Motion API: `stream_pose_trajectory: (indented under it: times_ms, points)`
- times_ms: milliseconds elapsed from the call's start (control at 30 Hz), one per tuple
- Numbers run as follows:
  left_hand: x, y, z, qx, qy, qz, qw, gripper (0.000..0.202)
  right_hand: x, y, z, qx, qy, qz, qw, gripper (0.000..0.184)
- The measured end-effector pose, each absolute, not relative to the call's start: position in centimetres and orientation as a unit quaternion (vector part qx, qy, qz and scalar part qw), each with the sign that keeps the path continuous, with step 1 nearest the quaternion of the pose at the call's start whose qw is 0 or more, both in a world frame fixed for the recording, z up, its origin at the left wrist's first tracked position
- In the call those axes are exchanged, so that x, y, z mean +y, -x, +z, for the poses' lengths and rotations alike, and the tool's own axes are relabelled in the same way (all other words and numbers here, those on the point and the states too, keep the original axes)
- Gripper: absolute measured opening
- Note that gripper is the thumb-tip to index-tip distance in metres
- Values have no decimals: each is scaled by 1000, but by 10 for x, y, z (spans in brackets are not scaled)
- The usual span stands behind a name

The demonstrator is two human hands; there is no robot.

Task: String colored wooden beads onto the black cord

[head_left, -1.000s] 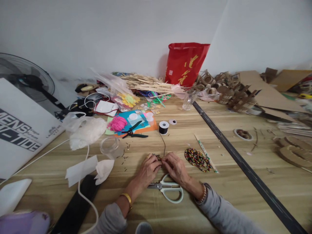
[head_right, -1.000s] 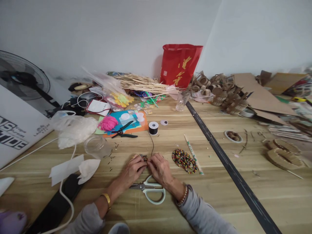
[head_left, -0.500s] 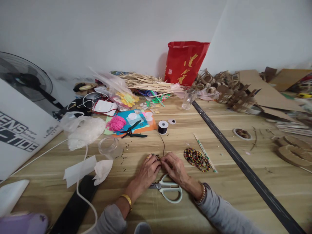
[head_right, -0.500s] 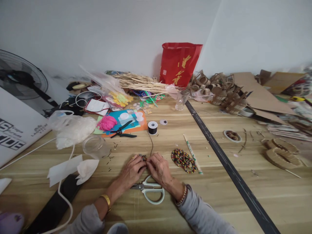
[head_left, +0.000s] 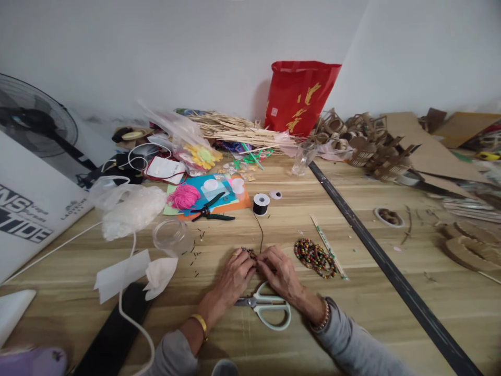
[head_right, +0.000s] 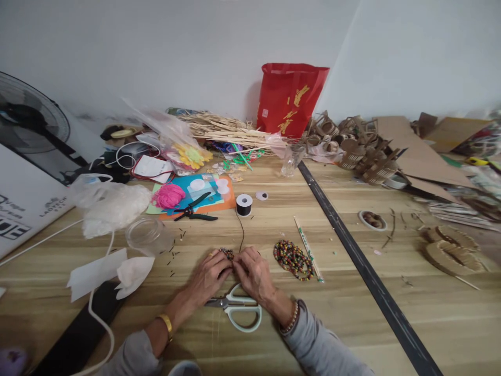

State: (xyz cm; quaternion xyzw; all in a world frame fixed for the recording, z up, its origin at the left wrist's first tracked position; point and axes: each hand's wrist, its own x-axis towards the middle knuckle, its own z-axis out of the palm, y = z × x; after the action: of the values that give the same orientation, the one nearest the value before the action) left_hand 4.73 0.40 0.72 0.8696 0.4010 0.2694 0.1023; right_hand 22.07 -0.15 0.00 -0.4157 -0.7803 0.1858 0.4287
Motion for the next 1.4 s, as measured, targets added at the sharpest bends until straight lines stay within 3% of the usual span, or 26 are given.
stream_pose_trajectory:
  times_ms: [300, 633, 1400]
  points:
    - [7, -42, 9, 435, -748, 412, 284, 12, -4, -221, 3, -772, 394, 212, 452, 11]
    - [7, -34, 15, 485, -645, 403, 432, 8, -5, -221, 3, -782, 370, 216, 453, 10]
    - [8, -32, 9, 440, -662, 425, 432, 9, -5, -218, 8, -797, 347, 209, 448, 10]
